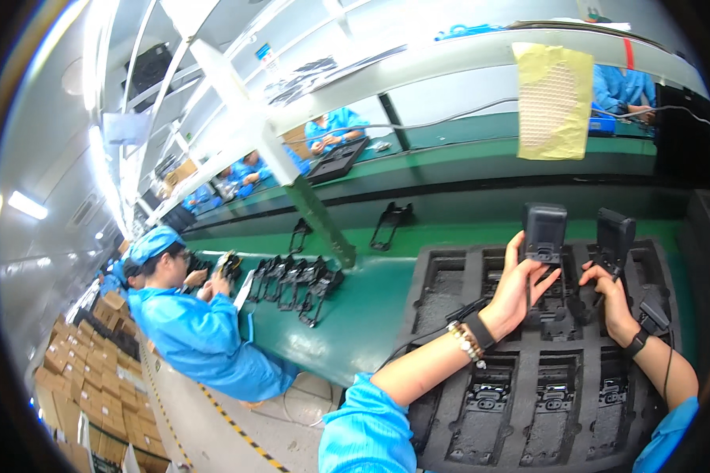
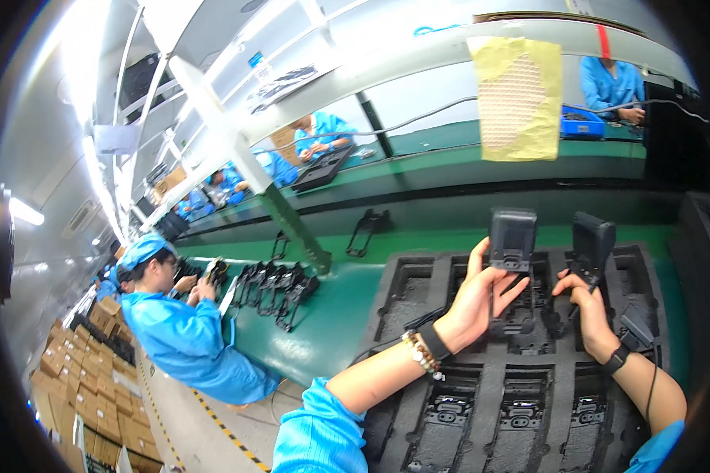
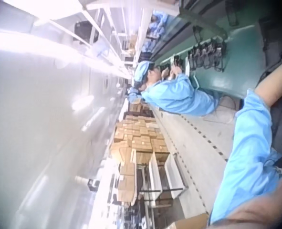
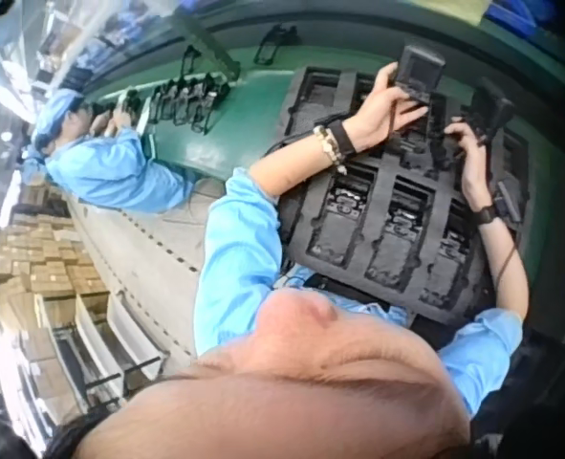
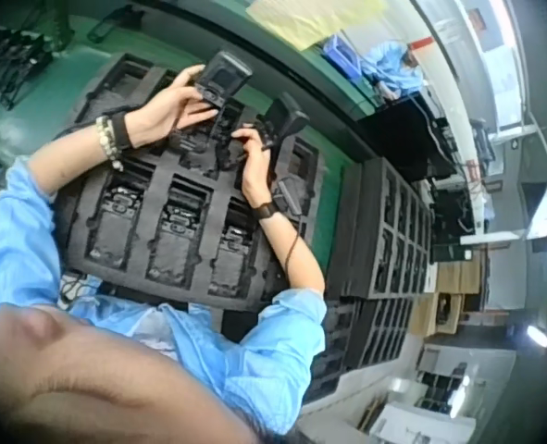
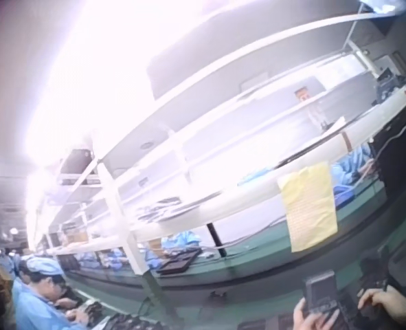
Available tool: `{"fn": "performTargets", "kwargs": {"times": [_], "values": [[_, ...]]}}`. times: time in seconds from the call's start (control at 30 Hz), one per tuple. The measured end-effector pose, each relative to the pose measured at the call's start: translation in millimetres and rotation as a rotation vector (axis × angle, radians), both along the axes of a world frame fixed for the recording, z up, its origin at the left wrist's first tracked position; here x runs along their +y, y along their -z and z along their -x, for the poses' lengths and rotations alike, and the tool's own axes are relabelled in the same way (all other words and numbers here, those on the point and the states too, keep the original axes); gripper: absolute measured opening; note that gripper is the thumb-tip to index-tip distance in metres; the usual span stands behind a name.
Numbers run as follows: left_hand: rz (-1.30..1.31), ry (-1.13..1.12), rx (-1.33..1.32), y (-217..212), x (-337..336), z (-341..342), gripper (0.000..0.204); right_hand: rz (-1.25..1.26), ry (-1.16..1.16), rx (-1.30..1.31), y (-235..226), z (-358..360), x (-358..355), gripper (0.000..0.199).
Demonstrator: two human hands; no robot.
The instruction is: Assembling handheld electronic devices by placing components into plastic casings and organizing them in foam trays on a factory production line.
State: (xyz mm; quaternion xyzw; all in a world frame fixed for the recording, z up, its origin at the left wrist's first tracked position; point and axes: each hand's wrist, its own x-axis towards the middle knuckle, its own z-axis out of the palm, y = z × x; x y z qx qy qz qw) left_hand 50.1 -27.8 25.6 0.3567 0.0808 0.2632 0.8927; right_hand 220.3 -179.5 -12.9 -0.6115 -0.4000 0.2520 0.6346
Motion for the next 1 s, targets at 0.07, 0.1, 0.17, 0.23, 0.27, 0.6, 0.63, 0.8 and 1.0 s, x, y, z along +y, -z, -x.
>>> {"fn": "performTargets", "kwargs": {"times": [0.07,0.1,0.17,0.23,0.27,0.6,0.63,0.8,1.0], "values": [[0.001,0.051,-0.009,13.8,-3.9,-2.0,0.069,-0.053,-0.002,-0.077,0.1,1.5,-3.8,0.024],[-0.032,0.048,0.052,19.3,-3.3,-0.2,0.071,-0.082,-0.029,-0.112,2.7,-2.0,-5.8,0.025],[-0.028,0.087,0.089,16.9,-4.5,7.9,0.071,-0.136,-0.089,-0.208,3.6,2.6,-7.9,0.032],[-0.083,0.102,0.068,7.2,-6.3,17.2,0.068,-0.213,-0.254,0.195,-9.8,17.4,-7.8,0.043],[-0.104,0.089,0.065,2.1,-7.7,21.0,0.067,-0.180,-0.342,0.227,-12.0,14.7,-6.1,0.047],[-0.150,0.145,0.080,-9.2,-12.0,17.6,0.069,-0.086,-0.443,0.621,-30.8,1.0,-16.8,0.090],[-0.148,0.146,0.083,-8.8,-12.4,17.5,0.069,-0.083,-0.455,0.664,-30.3,0.4,-16.9,0.090],[-0.121,0.143,0.058,-7.0,-11.9,18.3,0.065,-0.159,-0.471,0.571,-28.3,-5.6,-14.8,0.065],[-0.037,0.214,0.035,1.7,-5.5,18.3,0.055,-0.214,-0.513,0.869,-22.7,-13.7,-11.2,0.042]]}}
